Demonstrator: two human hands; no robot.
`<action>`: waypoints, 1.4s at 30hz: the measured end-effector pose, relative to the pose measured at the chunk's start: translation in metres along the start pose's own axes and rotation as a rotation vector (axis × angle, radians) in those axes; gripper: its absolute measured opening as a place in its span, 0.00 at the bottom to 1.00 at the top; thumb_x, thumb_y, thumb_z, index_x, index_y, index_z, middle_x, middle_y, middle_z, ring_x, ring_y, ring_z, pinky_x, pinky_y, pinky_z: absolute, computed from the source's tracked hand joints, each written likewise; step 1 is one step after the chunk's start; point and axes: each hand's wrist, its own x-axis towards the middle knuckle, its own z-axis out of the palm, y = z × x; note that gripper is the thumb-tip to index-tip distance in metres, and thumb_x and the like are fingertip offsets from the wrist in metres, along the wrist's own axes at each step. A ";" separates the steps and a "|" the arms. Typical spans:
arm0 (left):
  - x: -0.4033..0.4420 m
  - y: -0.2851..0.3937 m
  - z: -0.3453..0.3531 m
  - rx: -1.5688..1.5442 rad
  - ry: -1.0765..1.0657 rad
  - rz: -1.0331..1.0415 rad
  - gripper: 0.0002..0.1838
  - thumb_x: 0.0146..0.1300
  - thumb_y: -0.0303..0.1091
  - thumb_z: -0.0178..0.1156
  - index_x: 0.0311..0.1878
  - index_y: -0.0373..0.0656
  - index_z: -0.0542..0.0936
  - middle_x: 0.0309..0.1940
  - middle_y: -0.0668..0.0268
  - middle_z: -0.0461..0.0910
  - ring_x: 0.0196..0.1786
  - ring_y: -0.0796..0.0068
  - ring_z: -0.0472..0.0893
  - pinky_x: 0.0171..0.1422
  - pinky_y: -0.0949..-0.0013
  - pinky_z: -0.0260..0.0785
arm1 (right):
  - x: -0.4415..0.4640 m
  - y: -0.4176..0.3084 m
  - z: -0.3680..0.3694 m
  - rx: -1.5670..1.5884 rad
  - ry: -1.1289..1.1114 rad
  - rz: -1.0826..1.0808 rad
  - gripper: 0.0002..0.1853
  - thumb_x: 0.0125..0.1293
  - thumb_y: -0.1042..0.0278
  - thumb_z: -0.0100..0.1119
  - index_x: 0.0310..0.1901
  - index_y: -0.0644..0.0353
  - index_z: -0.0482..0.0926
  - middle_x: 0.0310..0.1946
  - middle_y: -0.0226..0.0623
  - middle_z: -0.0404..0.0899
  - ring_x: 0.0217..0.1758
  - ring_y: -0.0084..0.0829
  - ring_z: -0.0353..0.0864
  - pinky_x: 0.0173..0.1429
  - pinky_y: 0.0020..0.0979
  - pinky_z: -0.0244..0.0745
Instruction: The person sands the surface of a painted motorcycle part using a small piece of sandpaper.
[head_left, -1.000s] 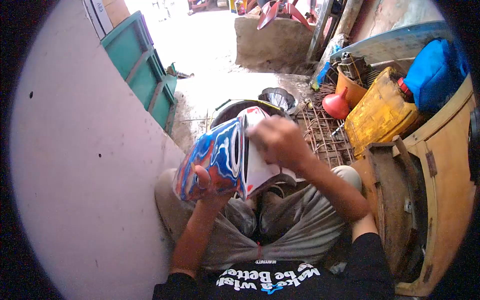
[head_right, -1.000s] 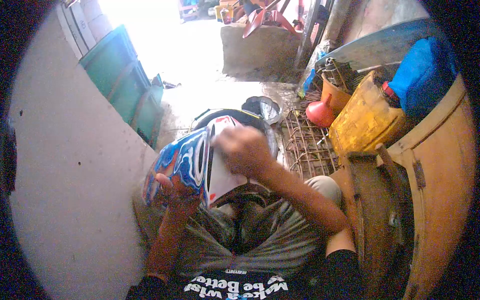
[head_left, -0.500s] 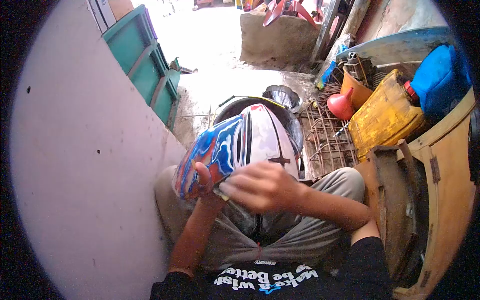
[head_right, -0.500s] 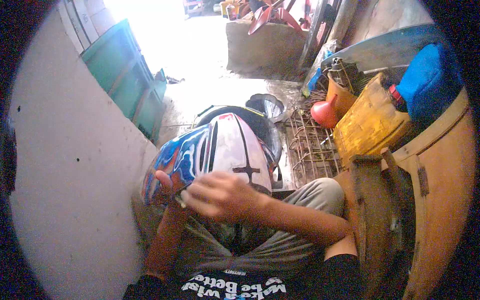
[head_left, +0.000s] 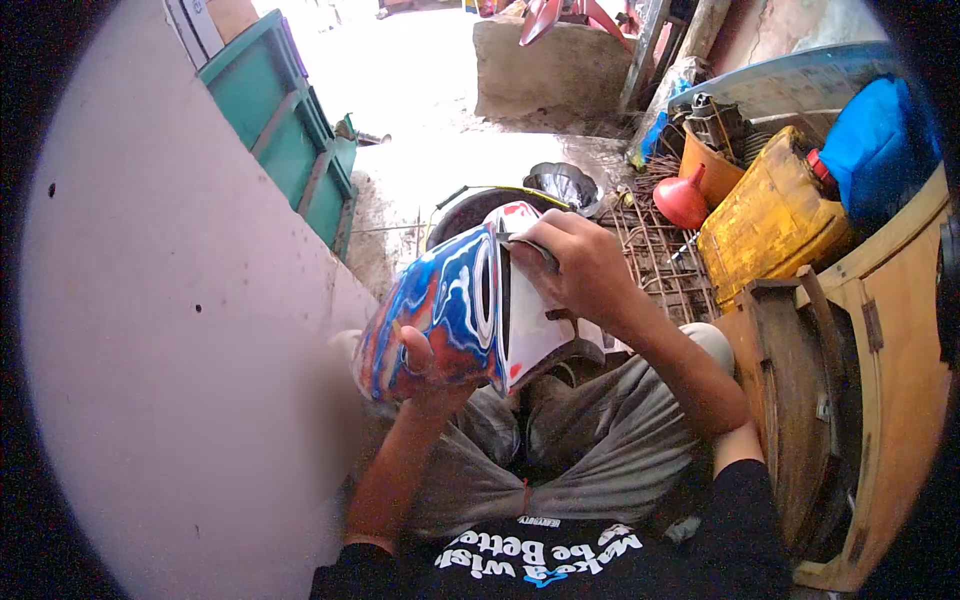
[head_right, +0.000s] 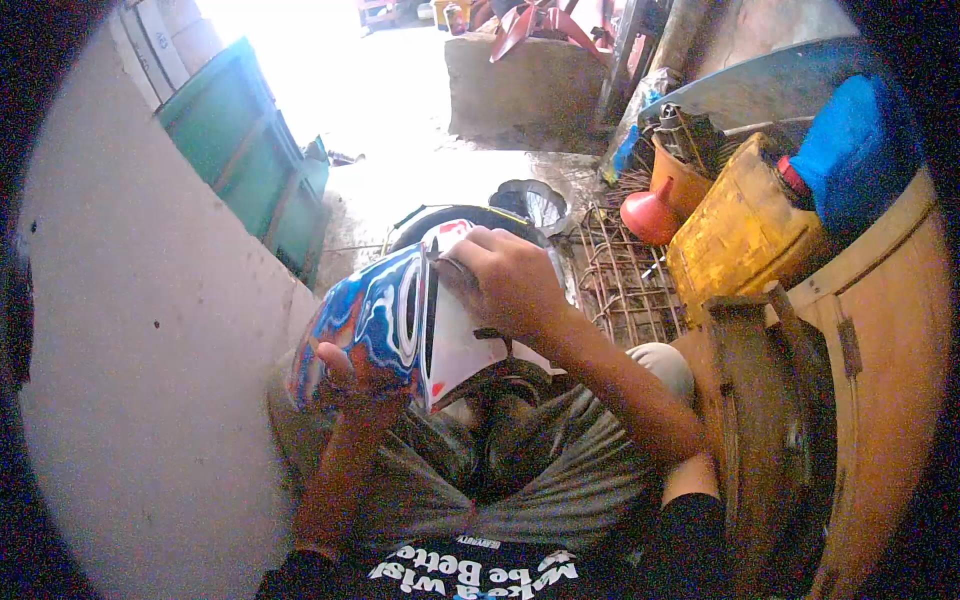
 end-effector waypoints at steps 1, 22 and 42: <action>0.000 0.010 0.020 0.079 0.043 0.021 0.67 0.53 0.89 0.54 0.82 0.45 0.58 0.76 0.61 0.69 0.73 0.62 0.74 0.70 0.54 0.77 | -0.002 -0.005 -0.001 -0.011 -0.014 -0.067 0.09 0.62 0.70 0.68 0.44 0.50 0.85 0.34 0.36 0.83 0.38 0.40 0.86 0.41 0.41 0.81; -0.004 0.012 0.023 0.098 0.113 0.034 0.66 0.54 0.88 0.55 0.82 0.44 0.58 0.74 0.62 0.71 0.70 0.67 0.77 0.66 0.58 0.79 | 0.006 -0.006 0.004 -0.003 0.036 -0.099 0.07 0.62 0.67 0.70 0.42 0.51 0.85 0.31 0.38 0.82 0.37 0.40 0.86 0.41 0.42 0.81; 0.006 0.005 0.033 0.277 0.118 0.189 0.66 0.52 0.91 0.53 0.77 0.40 0.65 0.69 0.59 0.73 0.67 0.62 0.77 0.68 0.59 0.75 | 0.015 -0.022 0.013 0.059 -0.038 -0.108 0.09 0.64 0.68 0.66 0.45 0.50 0.88 0.40 0.39 0.88 0.40 0.40 0.89 0.45 0.41 0.84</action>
